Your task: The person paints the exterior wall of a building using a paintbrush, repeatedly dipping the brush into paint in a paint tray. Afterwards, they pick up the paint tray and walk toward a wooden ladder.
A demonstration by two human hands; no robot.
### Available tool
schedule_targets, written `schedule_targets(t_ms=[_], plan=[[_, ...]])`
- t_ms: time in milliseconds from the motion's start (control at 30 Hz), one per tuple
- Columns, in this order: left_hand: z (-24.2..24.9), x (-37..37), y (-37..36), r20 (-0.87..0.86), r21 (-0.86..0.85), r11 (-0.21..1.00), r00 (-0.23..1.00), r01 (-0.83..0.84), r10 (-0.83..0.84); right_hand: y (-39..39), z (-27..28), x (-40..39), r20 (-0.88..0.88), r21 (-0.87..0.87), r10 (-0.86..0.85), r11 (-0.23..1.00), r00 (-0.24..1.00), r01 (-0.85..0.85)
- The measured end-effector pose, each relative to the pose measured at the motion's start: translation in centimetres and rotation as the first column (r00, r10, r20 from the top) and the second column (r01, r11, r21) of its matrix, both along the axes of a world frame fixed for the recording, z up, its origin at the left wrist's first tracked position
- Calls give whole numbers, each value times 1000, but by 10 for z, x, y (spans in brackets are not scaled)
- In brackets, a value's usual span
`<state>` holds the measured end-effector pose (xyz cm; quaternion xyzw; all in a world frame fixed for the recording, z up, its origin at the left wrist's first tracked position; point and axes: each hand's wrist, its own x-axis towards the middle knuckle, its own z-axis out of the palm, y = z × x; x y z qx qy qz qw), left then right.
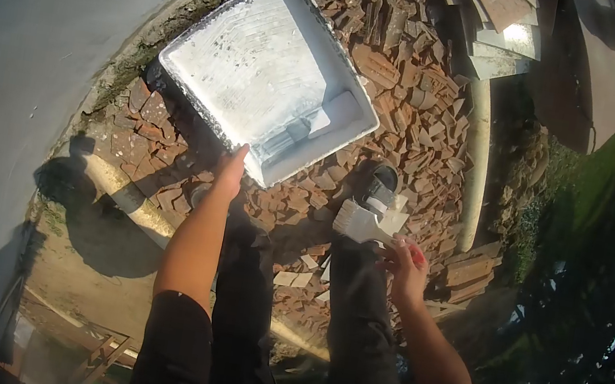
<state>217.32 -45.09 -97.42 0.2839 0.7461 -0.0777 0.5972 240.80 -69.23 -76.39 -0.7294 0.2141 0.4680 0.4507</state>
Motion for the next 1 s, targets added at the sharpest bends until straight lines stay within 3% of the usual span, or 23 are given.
schedule_targets(t_ms=[33,67,133,167,267,300,333,367,433,500,567,600,667,733,767,800,833,867,900,967,1000], plan=[[5,7,2,-140,58,995,987,83,-75,-6,6,-1,-25,-2,-12,1000,1000,12],[20,8,3,-94,37,981,978,191,-187,-11,16,-2,-47,-1,-30,1000,998,30],[37,5,-11,-120,61,991,987,116,-108,-14,41,0,-24,20,-10,1000,1000,11],[79,15,-12,-156,117,977,975,179,-160,-12,58,2,-5,27,5,1000,1000,-5],[160,0,-35,-107,123,989,992,87,-74,3,123,18,-62,104,52,994,997,-45],[151,-33,-56,-92,140,981,988,137,-125,13,150,23,-50,152,98,984,994,-90],[205,-32,-55,-35,129,984,992,123,-119,24,178,29,-34,206,150,969,988,-140],[239,-34,-71,-87,246,969,996,37,-16,32,205,35,-51,244,223,948,973,-205],[323,-44,-89,-2,369,928,998,-56,61,42,260,47,-45,362,414,855,909,-371],[419,-68,-116,-42,590,807,998,-12,46,46,314,40,25,484,561,718,828,-501],[474,-86,-147,118,504,796,940,-336,322,67,372,35,46,546,638,629,769,-554],[487,-92,-166,237,604,645,878,-468,416,80,396,29,71,571,678,573,731,-588],[525,-109,-185,332,626,537,816,-566,474,105,439,15,150,635,768,407,622,-656],[561,-123,-207,392,620,455,755,-639,525,116,455,-6,219,613,772,367,597,-700],[582,-131,-220,380,596,483,756,-641,533,117,471,-23,223,626,773,353,593,-695],[602,-141,-234,455,574,406,689,-711,563,113,484,-43,228,640,771,341,595,-688],[611,-151,-248,534,547,319,616,-774,579,105,490,-59,213,657,778,333,591,-676],[564,-179,-281,622,392,249,455,-886,637,96,503,-76,221,616,812,314,541,-722],[565,-193,-307,615,378,269,457,-886,643,82,508,-96,164,626,798,371,580,-686],[571,-222,-340,543,536,243,551,-808,634,62,521,-133,156,633,785,386,600,-671],[577,-235,-353,543,527,247,546,-813,638,52,525,-149,156,623,786,392,598,-677]])
